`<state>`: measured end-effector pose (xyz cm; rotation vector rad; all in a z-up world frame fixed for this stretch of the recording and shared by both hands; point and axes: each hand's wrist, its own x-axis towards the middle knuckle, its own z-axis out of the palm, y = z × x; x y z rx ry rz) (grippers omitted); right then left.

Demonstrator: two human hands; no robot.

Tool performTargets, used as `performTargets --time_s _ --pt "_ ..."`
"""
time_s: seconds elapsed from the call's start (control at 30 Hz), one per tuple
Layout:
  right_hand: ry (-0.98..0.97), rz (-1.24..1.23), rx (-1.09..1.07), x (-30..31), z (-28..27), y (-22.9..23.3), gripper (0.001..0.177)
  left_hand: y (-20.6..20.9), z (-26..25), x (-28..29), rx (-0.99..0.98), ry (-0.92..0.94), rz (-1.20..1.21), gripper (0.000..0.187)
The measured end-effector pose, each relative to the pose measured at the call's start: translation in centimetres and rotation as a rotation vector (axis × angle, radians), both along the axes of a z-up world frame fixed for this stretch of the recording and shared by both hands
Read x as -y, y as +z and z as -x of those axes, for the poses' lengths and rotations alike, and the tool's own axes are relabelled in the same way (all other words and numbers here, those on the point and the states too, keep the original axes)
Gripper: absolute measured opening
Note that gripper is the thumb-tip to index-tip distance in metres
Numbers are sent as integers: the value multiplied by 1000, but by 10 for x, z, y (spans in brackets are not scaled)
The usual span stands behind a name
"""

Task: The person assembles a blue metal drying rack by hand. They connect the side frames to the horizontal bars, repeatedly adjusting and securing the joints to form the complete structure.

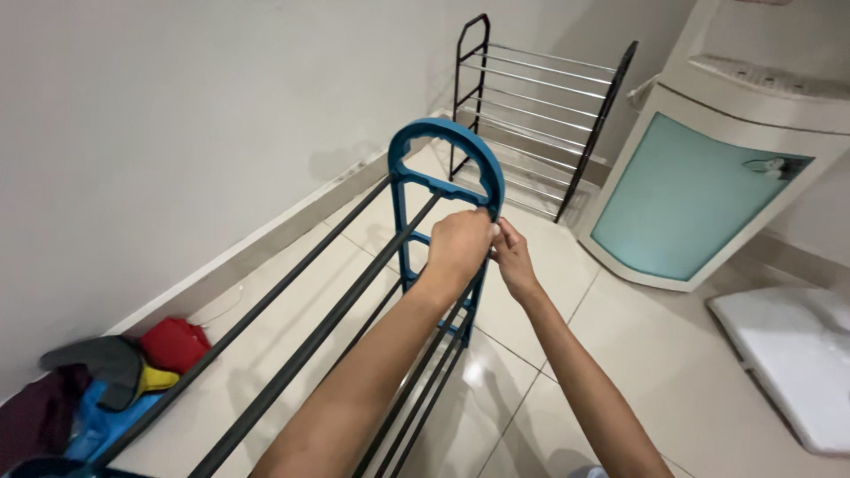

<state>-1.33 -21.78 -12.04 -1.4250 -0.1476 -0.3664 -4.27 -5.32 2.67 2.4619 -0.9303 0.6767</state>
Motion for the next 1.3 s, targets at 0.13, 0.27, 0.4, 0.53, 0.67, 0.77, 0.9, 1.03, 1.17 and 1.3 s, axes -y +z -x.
performTargets --time_s 0.13,0.27,0.4,0.53,0.67,0.77,0.9,1.03,1.17,1.3 --pt "30 -21 -52 -8 5 1 54 -12 -2 -5 131 -12 -96 10" --pt "49 -34 -15 -15 18 12 50 -9 -6 -7 197 -7 -230 12" --pt "52 44 -3 -17 33 29 46 0 0 -16 241 -29 -239 12" --pt "61 103 40 -30 49 40 44 11 9 -42 253 -145 -216 12" --pt "63 144 89 -48 57 48 40 19 17 -67 366 -110 -229 10" --pt "71 147 106 -59 55 58 36 25 18 -89 423 -106 -223 17" --pt "91 198 -31 -59 59 74 34 26 16 -103 459 -129 -218 22" --pt "160 257 135 -58 68 96 36 23 16 -101 526 -115 -288 24" --pt "-28 258 57 -49 74 134 49 22 17 -103 601 -141 -320 30" --pt "-28 537 151 -49 55 176 43 21 17 -115 620 -226 -288 31"
